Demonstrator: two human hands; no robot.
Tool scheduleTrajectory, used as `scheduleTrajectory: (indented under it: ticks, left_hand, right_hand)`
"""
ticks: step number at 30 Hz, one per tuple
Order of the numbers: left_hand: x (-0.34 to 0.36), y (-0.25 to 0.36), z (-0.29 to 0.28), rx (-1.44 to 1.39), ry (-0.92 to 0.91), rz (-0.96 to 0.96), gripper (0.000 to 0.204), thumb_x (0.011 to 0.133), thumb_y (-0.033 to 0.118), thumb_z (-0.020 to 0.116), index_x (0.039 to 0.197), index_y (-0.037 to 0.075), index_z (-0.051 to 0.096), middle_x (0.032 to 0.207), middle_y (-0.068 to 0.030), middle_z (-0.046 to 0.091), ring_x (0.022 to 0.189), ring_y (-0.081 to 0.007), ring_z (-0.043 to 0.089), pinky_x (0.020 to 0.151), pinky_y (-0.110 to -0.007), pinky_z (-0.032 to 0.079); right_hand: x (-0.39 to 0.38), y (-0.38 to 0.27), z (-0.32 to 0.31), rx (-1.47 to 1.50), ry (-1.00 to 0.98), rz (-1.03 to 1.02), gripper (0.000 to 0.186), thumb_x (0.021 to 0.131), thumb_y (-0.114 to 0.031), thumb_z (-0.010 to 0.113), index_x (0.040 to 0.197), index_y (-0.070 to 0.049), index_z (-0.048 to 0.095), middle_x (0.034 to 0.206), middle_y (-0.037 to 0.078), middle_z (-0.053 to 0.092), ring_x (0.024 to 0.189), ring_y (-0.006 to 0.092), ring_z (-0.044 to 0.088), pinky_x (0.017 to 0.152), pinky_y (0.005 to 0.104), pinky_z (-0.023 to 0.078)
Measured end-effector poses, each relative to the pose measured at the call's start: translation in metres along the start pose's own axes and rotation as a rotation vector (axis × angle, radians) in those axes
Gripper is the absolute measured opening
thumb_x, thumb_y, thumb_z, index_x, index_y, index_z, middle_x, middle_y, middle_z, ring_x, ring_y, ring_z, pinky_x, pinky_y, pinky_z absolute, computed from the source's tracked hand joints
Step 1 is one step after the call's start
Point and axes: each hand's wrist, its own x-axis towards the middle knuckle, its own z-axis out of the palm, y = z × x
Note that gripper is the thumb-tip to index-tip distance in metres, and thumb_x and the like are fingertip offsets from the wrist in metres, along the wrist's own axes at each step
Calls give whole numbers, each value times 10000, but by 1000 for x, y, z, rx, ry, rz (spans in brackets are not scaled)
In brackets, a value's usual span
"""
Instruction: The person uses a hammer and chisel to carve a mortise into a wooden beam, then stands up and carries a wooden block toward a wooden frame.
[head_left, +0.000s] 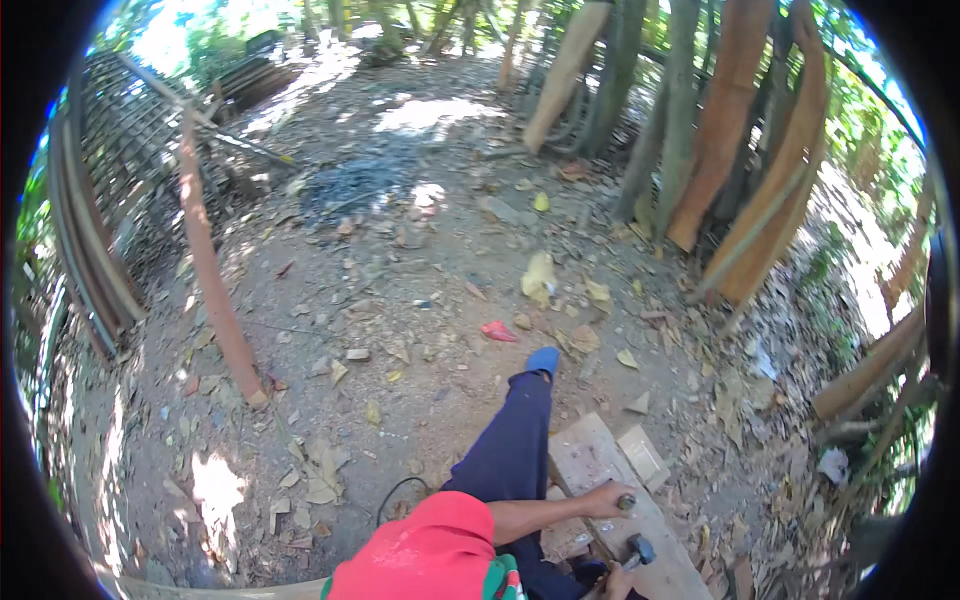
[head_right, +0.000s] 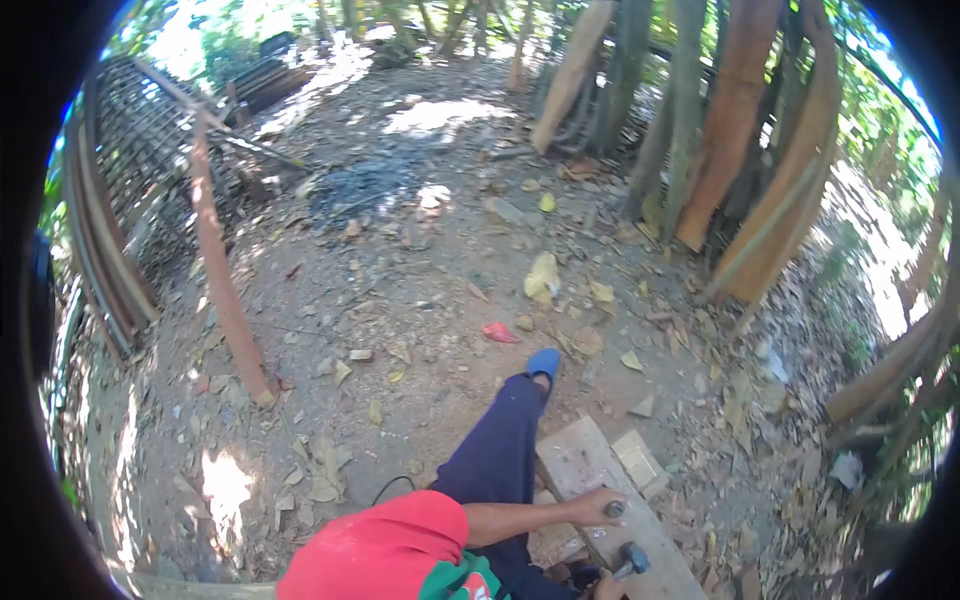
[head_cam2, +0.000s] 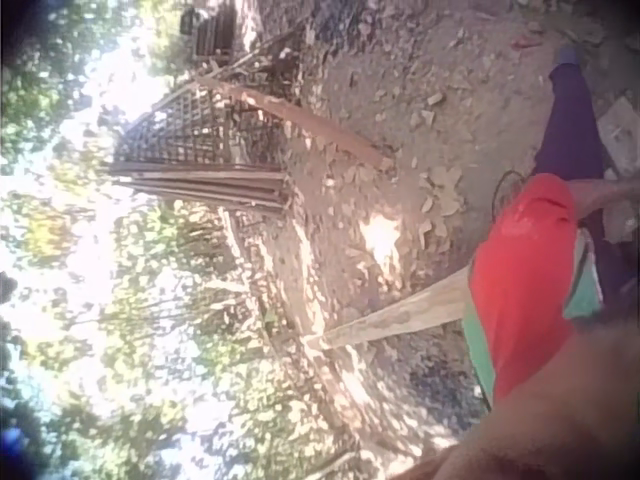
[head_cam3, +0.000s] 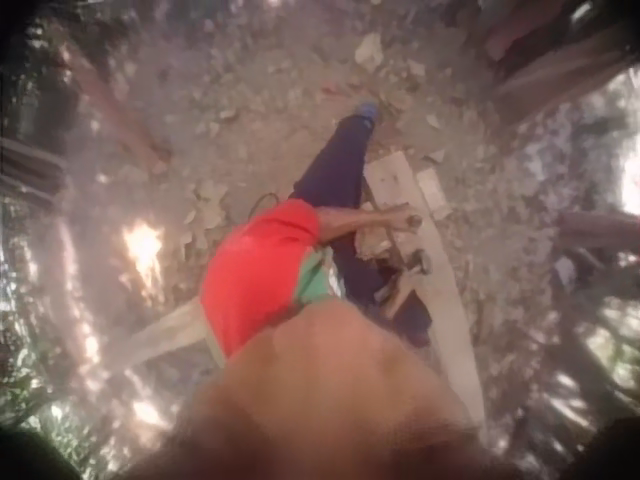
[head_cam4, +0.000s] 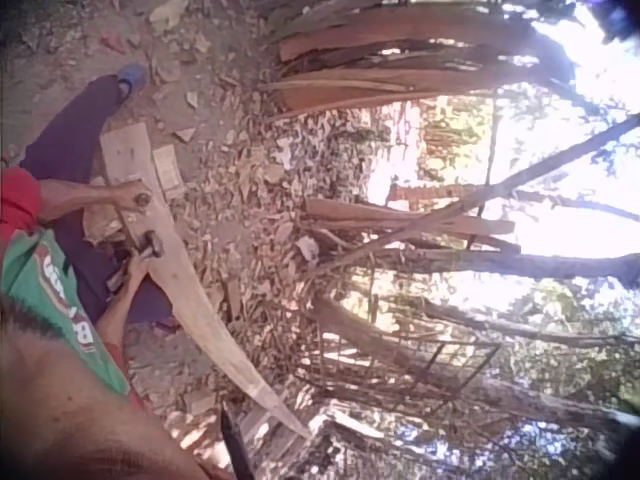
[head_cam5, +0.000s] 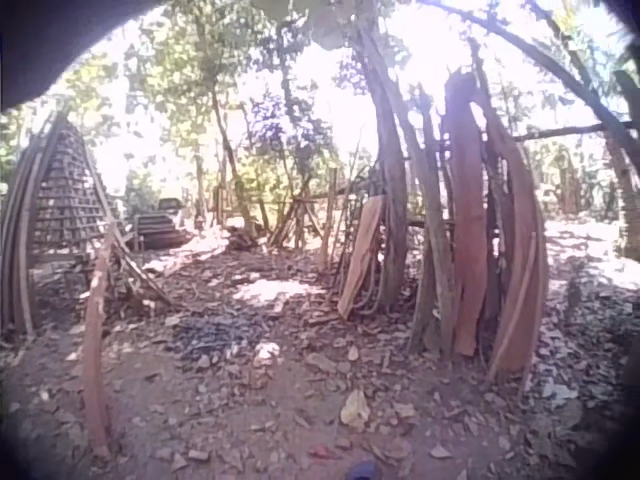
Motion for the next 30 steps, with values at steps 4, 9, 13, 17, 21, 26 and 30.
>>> scheduleTrajectory:
  ticks: [4, 9, 13, 17, 21, 26, 30]
  left_hand:
    - [9, -16, -4, 130, 20, -28, 513, 752, 246, 778, 1198, 35, 639, 1174, -179, 659, 1092, -311, 625, 943, -406, 486]
    - [-30, 11, -9, -155, 65, -188, 305, 723, 206, 844, 877, 53, 628, 824, -89, 624, 813, -218, 590, 773, -349, 478]
    - [25, 43, -13, -154, 51, -161, 240, 776, 153, 804, 759, 47, 589, 735, -62, 575, 704, -151, 534, 665, -314, 449]
    - [29, 160, -62, -148, 49, 370, 194, 809, 56, 750, 747, 36, 567, 744, -38, 579, 696, -117, 528, 639, -283, 446]
    - [22, 168, -132, -417, 287, 54, 245, 773, -26, 744, 828, 55, 519, 779, -35, 585, 686, -111, 561, 645, -248, 470]
    - [24, 154, -142, -581, 384, -2, 305, 798, -26, 721, 955, 66, 475, 787, -32, 582, 634, -96, 559, 619, -230, 477]
    - [35, 143, -120, -519, 386, 22, 321, 774, 8, 770, 950, 52, 504, 810, -31, 598, 691, -88, 581, 654, -244, 491]
  right_hand:
    - [-1, -8, 17, 2, 21, -270, 283, 817, -113, 576, 1057, 37, 580, 742, 72, 577, 627, 173, 546, 584, 364, 473]
    - [-32, -49, 7, -103, -48, 29, 308, 818, -202, 675, 963, 45, 561, 690, 129, 609, 539, 215, 582, 512, 381, 470]
    - [-16, -1, 8, -49, 58, 28, 304, 816, -179, 686, 975, 30, 533, 702, 159, 623, 535, 227, 635, 511, 378, 498]
    - [-35, -64, -2, 5, 25, 211, 325, 824, -184, 679, 989, 45, 518, 717, 158, 631, 539, 222, 637, 527, 377, 504]
    - [-38, -55, 3, -24, -1, 191, 274, 829, -178, 671, 908, 19, 499, 671, 119, 602, 505, 190, 608, 491, 349, 486]
    - [-34, -56, 11, 20, 67, 128, 233, 832, -156, 672, 821, -23, 481, 600, 59, 556, 451, 153, 560, 441, 316, 455]
    - [-34, -57, 10, 6, 60, 155, 245, 832, -163, 672, 845, -12, 479, 641, 83, 573, 477, 167, 577, 463, 328, 467]
